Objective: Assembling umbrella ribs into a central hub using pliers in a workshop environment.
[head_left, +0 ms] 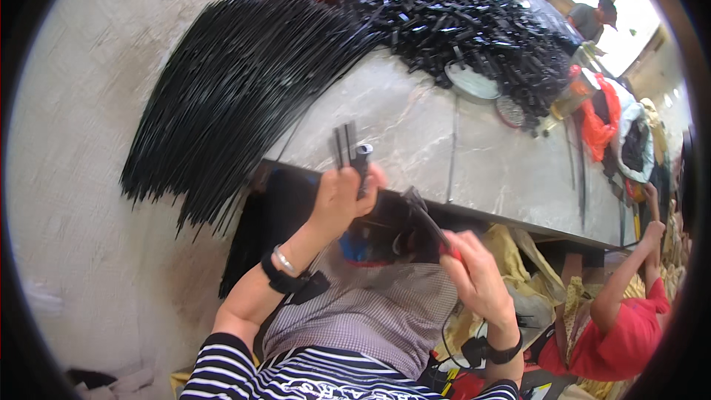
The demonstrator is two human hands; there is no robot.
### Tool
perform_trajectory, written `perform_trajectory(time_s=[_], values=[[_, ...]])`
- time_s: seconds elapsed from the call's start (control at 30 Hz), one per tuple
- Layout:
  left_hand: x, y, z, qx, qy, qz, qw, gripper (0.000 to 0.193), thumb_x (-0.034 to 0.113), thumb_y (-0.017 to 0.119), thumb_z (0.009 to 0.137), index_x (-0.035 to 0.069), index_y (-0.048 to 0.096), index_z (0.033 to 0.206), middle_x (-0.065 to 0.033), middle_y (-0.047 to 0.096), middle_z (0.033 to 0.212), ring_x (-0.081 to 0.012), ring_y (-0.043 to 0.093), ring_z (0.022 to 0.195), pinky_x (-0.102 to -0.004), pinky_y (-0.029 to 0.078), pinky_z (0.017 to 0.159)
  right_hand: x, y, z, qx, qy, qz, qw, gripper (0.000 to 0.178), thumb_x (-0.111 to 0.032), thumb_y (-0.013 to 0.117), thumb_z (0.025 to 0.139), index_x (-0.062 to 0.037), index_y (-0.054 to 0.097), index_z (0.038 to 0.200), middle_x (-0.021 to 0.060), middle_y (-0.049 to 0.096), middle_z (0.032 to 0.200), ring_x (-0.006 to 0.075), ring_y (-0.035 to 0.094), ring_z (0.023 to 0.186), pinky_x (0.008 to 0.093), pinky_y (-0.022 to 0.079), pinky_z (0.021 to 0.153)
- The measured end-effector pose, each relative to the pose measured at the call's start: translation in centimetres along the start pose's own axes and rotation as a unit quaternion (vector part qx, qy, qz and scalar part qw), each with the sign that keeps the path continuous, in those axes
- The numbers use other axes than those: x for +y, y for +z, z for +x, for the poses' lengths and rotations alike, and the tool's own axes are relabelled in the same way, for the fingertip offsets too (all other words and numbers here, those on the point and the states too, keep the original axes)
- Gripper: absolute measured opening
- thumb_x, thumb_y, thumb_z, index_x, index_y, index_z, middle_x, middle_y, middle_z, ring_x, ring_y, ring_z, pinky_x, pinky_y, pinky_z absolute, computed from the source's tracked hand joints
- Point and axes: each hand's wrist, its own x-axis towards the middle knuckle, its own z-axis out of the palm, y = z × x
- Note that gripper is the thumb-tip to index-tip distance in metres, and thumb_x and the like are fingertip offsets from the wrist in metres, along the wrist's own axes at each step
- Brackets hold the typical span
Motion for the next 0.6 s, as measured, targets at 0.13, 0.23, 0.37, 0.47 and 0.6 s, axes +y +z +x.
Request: perform_trajectory(time_s=[0.13, 0.23, 0.37, 0.47, 0.6], values=[[0.2, -0.4, 0.5, -0.043, -0.025, -0.082, 0.995, 0.067, 0.074, 0.041, 0.084, 0.007, 0.046, 0.076, -0.0030, 0.042, 0.052, -0.0123, 0.040, 0.043, -0.0249, 0.031, 0.042, 3.5, -1.3, 4.0, 0.148, 0.007, -0.267, 0.952, 0.039, -0.017, 0.063, 0.087, -0.0002, 0.055, 0.121, 0.0171, 0.055, 0.104, 0.0346, 0.059, 0.092, 0.0423, 0.048, 0.076], [0.8, -0.2, 0.4, -0.053, -0.034, -0.156, 0.986, 0.065, 0.071, 0.041, 0.086, 0.006, 0.045, 0.076, -0.0062, 0.046, 0.054, -0.0144, 0.043, 0.043, -0.0273, 0.037, 0.043, 5.7, -3.3, 6.2, 0.157, 0.010, -0.375, 0.914, 0.039, -0.020, 0.065, 0.085, -0.0027, 0.056, 0.119, 0.0165, 0.055, 0.105, 0.0353, 0.058, 0.093, 0.0441, 0.048, 0.077], [1.9, -0.7, 0.2, -0.094, -0.053, -0.133, 0.985, 0.069, 0.077, 0.038, 0.082, 0.009, 0.044, 0.072, 0.0011, 0.037, 0.045, -0.0093, 0.030, 0.035, -0.0255, 0.027, 0.038, 8.6, -8.3, 9.6, 0.120, -0.032, -0.297, 0.947, 0.030, -0.018, 0.067, 0.083, -0.0064, 0.063, 0.110, 0.0169, 0.058, 0.102, 0.0345, 0.059, 0.092, 0.0434, 0.048, 0.077], [1.5, 0.2, 0.7, -0.121, -0.054, -0.148, 0.980, 0.069, 0.076, 0.038, 0.082, 0.008, 0.046, 0.075, 0.0019, 0.037, 0.046, -0.0081, 0.030, 0.037, -0.0251, 0.027, 0.039, 12.9, -13.6, 14.7, 0.252, 0.024, -0.261, 0.931, 0.018, -0.015, 0.066, 0.083, -0.0065, 0.068, 0.099, 0.0158, 0.061, 0.093, 0.0334, 0.062, 0.089, 0.0413, 0.050, 0.078], [0.5, 0.4, 0.9, -0.118, -0.062, -0.133, 0.982, 0.069, 0.076, 0.039, 0.083, 0.007, 0.048, 0.077, 0.0020, 0.037, 0.046, -0.0080, 0.031, 0.039, -0.0249, 0.027, 0.041, 15.9, -15.4, 18.5, 0.280, 0.069, -0.289, 0.913, 0.015, -0.014, 0.065, 0.084, -0.0061, 0.069, 0.096, 0.0146, 0.063, 0.093, 0.0338, 0.063, 0.089, 0.0412, 0.051, 0.079]])
